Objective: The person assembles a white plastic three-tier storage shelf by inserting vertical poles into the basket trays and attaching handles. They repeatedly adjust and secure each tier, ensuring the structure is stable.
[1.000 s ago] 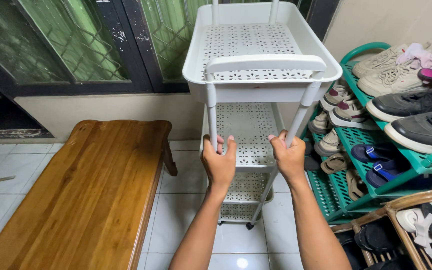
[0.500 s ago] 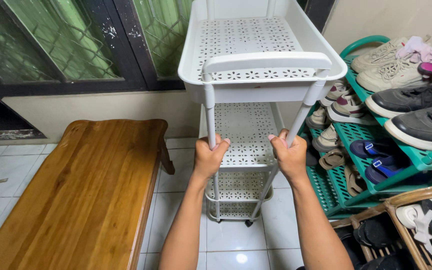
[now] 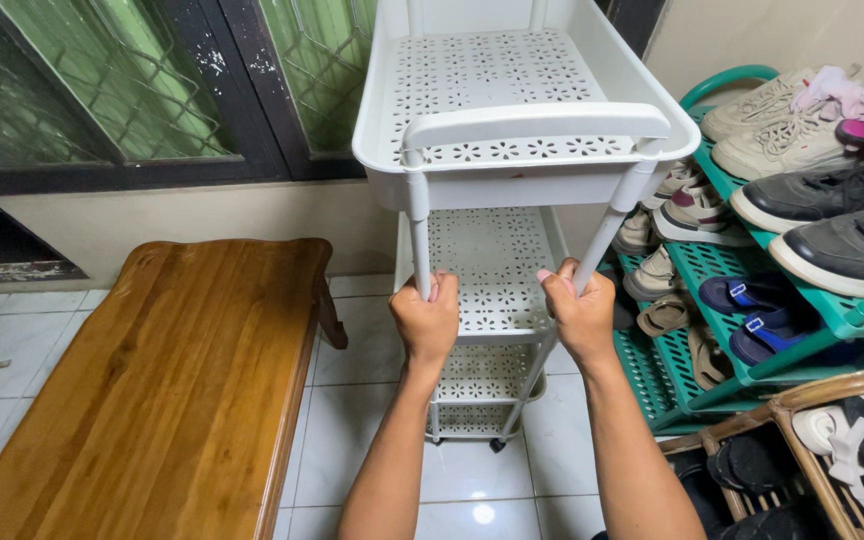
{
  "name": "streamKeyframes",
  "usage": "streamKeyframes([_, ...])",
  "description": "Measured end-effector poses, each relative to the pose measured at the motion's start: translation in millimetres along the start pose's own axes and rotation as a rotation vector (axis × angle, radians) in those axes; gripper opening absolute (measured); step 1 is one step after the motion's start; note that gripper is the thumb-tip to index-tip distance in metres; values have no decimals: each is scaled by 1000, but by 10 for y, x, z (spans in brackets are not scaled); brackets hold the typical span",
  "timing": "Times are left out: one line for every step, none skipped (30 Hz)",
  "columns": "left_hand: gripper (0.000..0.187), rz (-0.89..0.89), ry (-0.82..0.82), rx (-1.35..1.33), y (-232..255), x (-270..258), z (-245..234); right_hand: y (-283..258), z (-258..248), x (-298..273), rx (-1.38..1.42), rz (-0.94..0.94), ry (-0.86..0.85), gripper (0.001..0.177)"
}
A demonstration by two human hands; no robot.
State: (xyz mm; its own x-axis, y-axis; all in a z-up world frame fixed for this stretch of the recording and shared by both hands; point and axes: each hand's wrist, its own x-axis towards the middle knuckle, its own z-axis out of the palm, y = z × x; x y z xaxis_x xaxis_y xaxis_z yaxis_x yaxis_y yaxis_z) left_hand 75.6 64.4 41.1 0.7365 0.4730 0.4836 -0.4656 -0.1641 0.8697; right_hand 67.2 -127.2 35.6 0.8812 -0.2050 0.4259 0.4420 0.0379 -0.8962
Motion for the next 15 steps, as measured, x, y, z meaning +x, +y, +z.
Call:
streamKeyframes([41, 0, -50, -46, -3, 17, -19, -4, 4, 3, -5, 5, 0, 39])
streamKeyframes([40, 0, -100, -91, -13, 40, -57, -9, 6, 10, -9, 10, 0, 39])
streamKeyframes([40, -4, -150, -134, -27, 52, -104, -11, 4, 2, 1, 14, -4, 39])
streamKeyframes([41, -35, -244, -152, -47, 87, -159, -12, 3, -2, 11, 19, -9, 39])
streamKeyframes([41, -65, -339, -169, -67, 141, -219, -14, 7, -1, 22, 21, -13, 39])
streamKeyframes([42, -94, -434, -187, -84, 183, -260, -16, 15, -4, 22, 21, -17, 39])
streamKeyframes([42, -94, -444, -200, -96, 203, -277, -21, 19, -7, 20, 20, -21, 39])
streamKeyframes([42, -93, -455, -212, -105, 211, -287, -25, 24, -11, 18, 19, -24, 39])
streamKeyframes([41, -92, -466, -226, -111, 218, -280, -28, 21, -7, 15, 17, -23, 39])
streamKeyframes([41, -91, -430, -207, -114, 201, -257, -31, 14, -4, 11, 15, -22, 39])
streamKeyframes([40, -89, -394, -187, -114, 175, -229, -30, 16, 1, 9, 13, -22, 38])
streamKeyframes([40, -87, -357, -167, -117, 159, -215, -29, 15, 7, 15, 10, -21, 39])
streamKeyframes([40, -86, -377, -177, -125, 145, -225, -27, 9, 3, 20, 11, -24, 39])
streamKeyframes([41, -85, -397, -187, -136, 145, -238, -22, 6, -3, 26, 12, -26, 40])
streamKeyframes([41, -83, -419, -199, -151, 159, -246, -18, -3, -2, 39, 15, -43, 39])
